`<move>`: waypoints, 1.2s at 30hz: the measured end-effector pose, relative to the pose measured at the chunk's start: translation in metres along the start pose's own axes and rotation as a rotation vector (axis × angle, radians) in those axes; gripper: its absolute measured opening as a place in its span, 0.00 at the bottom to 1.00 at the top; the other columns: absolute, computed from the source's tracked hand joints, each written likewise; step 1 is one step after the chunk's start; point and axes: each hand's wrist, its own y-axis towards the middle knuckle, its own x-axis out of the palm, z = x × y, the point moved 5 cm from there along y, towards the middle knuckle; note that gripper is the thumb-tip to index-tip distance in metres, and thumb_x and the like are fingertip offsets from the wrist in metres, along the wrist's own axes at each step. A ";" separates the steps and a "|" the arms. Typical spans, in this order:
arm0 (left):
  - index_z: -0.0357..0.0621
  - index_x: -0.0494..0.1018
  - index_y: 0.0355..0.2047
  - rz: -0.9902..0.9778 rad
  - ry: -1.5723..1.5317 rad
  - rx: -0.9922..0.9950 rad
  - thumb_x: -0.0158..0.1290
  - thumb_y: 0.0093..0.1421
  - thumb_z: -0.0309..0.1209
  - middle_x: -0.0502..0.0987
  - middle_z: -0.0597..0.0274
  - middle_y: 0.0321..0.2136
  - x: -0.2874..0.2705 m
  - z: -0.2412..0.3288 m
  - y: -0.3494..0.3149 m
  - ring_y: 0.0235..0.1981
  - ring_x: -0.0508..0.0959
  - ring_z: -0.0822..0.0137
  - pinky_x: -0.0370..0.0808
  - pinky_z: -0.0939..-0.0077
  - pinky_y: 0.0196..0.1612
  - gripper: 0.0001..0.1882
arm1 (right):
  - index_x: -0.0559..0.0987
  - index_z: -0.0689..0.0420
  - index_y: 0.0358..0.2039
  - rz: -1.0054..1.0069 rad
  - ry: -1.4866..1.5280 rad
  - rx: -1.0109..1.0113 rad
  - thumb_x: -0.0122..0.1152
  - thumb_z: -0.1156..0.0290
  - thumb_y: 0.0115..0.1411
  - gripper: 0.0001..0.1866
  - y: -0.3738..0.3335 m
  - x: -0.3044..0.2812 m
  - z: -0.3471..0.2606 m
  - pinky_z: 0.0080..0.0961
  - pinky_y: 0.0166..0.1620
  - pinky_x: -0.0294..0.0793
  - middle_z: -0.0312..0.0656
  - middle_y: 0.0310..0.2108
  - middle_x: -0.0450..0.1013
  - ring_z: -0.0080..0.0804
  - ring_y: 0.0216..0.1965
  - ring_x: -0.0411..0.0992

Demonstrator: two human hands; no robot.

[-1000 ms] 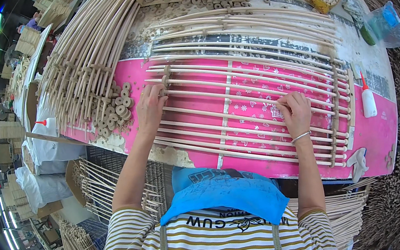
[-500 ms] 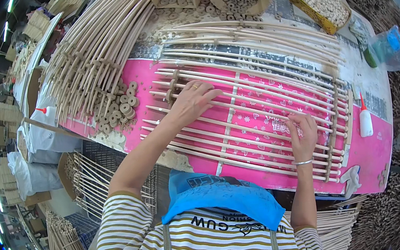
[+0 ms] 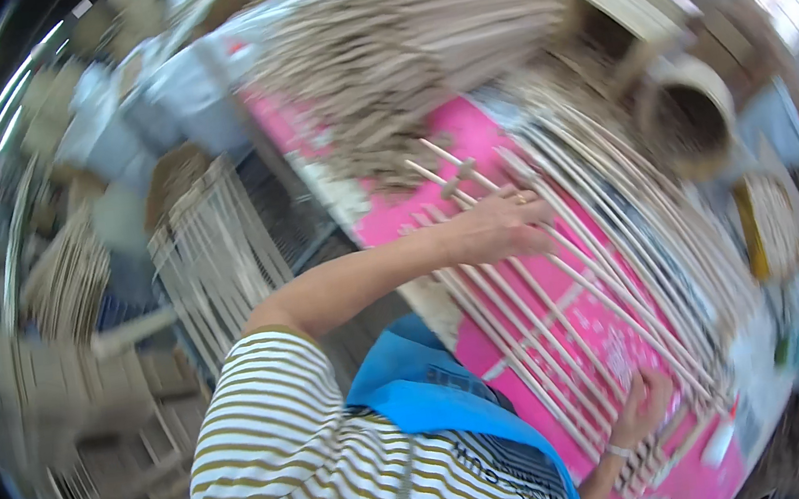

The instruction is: Assembling a wooden grate structure by sliding wooden rings onto wooden rods.

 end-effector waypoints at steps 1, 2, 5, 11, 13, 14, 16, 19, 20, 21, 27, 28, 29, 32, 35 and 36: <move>0.60 0.84 0.50 0.095 -0.020 -0.049 0.60 0.64 0.34 0.76 0.63 0.48 -0.029 0.007 -0.017 0.50 0.78 0.61 0.70 0.56 0.54 0.14 | 0.82 0.66 0.39 -0.016 -0.010 -0.019 0.64 0.82 0.63 0.05 0.002 0.000 -0.003 0.42 0.50 0.72 0.49 0.38 0.76 0.45 0.43 0.74; 0.61 0.84 0.48 0.179 -0.020 -0.158 0.62 0.62 0.34 0.76 0.63 0.46 -0.055 0.009 -0.042 0.49 0.78 0.59 0.71 0.57 0.54 0.13 | 0.82 0.66 0.39 -0.080 0.005 -0.016 0.64 0.82 0.64 0.04 0.005 0.004 -0.005 0.41 0.48 0.72 0.48 0.38 0.76 0.43 0.43 0.73; 0.56 0.85 0.46 0.501 0.074 -0.418 0.66 0.59 0.28 0.79 0.59 0.45 -0.124 0.025 -0.152 0.47 0.80 0.54 0.75 0.57 0.50 0.14 | 0.82 0.65 0.41 -0.193 0.115 -0.142 0.63 0.80 0.67 0.04 0.026 0.034 -0.038 0.38 0.48 0.73 0.45 0.39 0.76 0.40 0.43 0.74; 0.43 0.83 0.53 1.016 0.215 -1.174 0.61 0.62 0.24 0.80 0.56 0.46 -0.184 0.112 -0.374 0.48 0.79 0.56 0.74 0.65 0.54 0.18 | 0.83 0.63 0.42 -0.405 0.263 -0.334 0.64 0.80 0.67 0.04 0.057 0.100 -0.096 0.38 0.49 0.74 0.44 0.39 0.75 0.39 0.44 0.74; 0.41 0.84 0.52 1.089 0.480 -1.339 0.61 0.62 0.23 0.81 0.53 0.45 -0.174 0.138 -0.447 0.47 0.81 0.54 0.75 0.65 0.53 0.17 | 0.84 0.63 0.41 -0.454 0.277 -0.374 0.66 0.79 0.66 0.05 0.063 0.120 -0.129 0.37 0.48 0.74 0.44 0.39 0.75 0.39 0.44 0.74; 0.41 0.84 0.51 1.041 0.666 -1.400 0.61 0.62 0.24 0.81 0.52 0.45 -0.158 0.146 -0.493 0.47 0.81 0.53 0.76 0.64 0.53 0.17 | 0.84 0.62 0.41 -0.487 0.273 -0.406 0.66 0.78 0.65 0.05 0.064 0.130 -0.142 0.37 0.49 0.73 0.44 0.38 0.75 0.39 0.44 0.74; 0.42 0.84 0.51 1.135 0.694 -1.555 0.62 0.60 0.25 0.82 0.53 0.44 -0.144 0.169 -0.558 0.46 0.81 0.53 0.76 0.63 0.52 0.17 | 0.83 0.62 0.40 -0.492 0.260 -0.504 0.66 0.78 0.64 0.04 0.065 0.140 -0.165 0.38 0.50 0.72 0.44 0.38 0.76 0.41 0.43 0.74; 0.45 0.84 0.51 1.119 0.876 -1.720 0.64 0.59 0.27 0.82 0.54 0.45 -0.099 0.178 -0.658 0.46 0.82 0.51 0.77 0.59 0.51 0.18 | 0.83 0.62 0.39 -0.597 0.260 -0.508 0.66 0.79 0.63 0.04 0.062 0.164 -0.195 0.39 0.51 0.72 0.45 0.38 0.76 0.43 0.43 0.74; 0.49 0.85 0.51 1.080 0.876 -1.841 0.64 0.60 0.29 0.81 0.56 0.46 -0.091 0.177 -0.671 0.48 0.80 0.51 0.76 0.56 0.53 0.18 | 0.83 0.61 0.39 -0.619 0.242 -0.521 0.66 0.80 0.62 0.05 0.061 0.169 -0.203 0.39 0.51 0.72 0.45 0.38 0.76 0.43 0.44 0.74; 0.49 0.85 0.51 1.085 0.863 -1.844 0.64 0.60 0.29 0.81 0.56 0.46 -0.086 0.170 -0.684 0.48 0.80 0.51 0.76 0.56 0.53 0.18 | 0.83 0.61 0.39 -0.639 0.225 -0.533 0.66 0.80 0.62 0.05 0.060 0.175 -0.211 0.39 0.51 0.72 0.46 0.38 0.76 0.43 0.44 0.74; 0.62 0.84 0.53 1.022 0.902 -2.261 0.63 0.63 0.35 0.78 0.64 0.49 -0.034 0.135 -0.776 0.53 0.77 0.54 0.72 0.48 0.57 0.17 | 0.82 0.61 0.38 -0.712 0.178 -0.567 0.68 0.78 0.60 0.06 0.049 0.206 -0.241 0.39 0.49 0.71 0.46 0.37 0.75 0.44 0.43 0.74; 0.62 0.84 0.53 1.007 0.883 -2.320 0.63 0.63 0.35 0.78 0.64 0.49 -0.033 0.124 -0.778 0.54 0.77 0.54 0.71 0.49 0.57 0.17 | 0.82 0.61 0.38 -0.725 0.157 -0.578 0.69 0.78 0.60 0.06 0.047 0.209 -0.244 0.39 0.49 0.71 0.46 0.37 0.75 0.45 0.43 0.74; 0.62 0.84 0.53 0.991 0.866 -2.379 0.62 0.63 0.35 0.78 0.64 0.49 -0.031 0.112 -0.780 0.54 0.77 0.54 0.71 0.49 0.58 0.17 | 0.82 0.61 0.37 -0.728 0.131 -0.568 0.69 0.77 0.61 0.05 0.046 0.211 -0.248 0.39 0.49 0.71 0.46 0.37 0.75 0.45 0.43 0.74; 0.62 0.84 0.54 1.024 0.793 -2.490 0.63 0.64 0.34 0.77 0.63 0.51 -0.013 0.086 -0.788 0.57 0.76 0.53 0.71 0.46 0.58 0.18 | 0.82 0.61 0.37 -0.748 0.103 -0.540 0.68 0.75 0.62 0.05 0.041 0.218 -0.252 0.39 0.49 0.70 0.46 0.37 0.75 0.44 0.42 0.74; 0.61 0.83 0.55 0.998 0.733 -2.563 0.63 0.64 0.34 0.77 0.61 0.52 0.002 0.066 -0.784 0.56 0.76 0.52 0.71 0.45 0.59 0.19 | 0.82 0.61 0.37 -0.760 0.068 -0.528 0.68 0.75 0.62 0.05 0.037 0.220 -0.253 0.39 0.48 0.70 0.46 0.36 0.76 0.44 0.42 0.74; 0.61 0.82 0.56 0.970 0.721 -2.572 0.63 0.64 0.34 0.77 0.59 0.52 0.005 0.063 -0.782 0.56 0.76 0.51 0.71 0.44 0.59 0.19 | 0.82 0.61 0.37 -0.758 0.063 -0.525 0.68 0.75 0.62 0.05 0.036 0.221 -0.253 0.39 0.48 0.70 0.46 0.36 0.76 0.44 0.42 0.74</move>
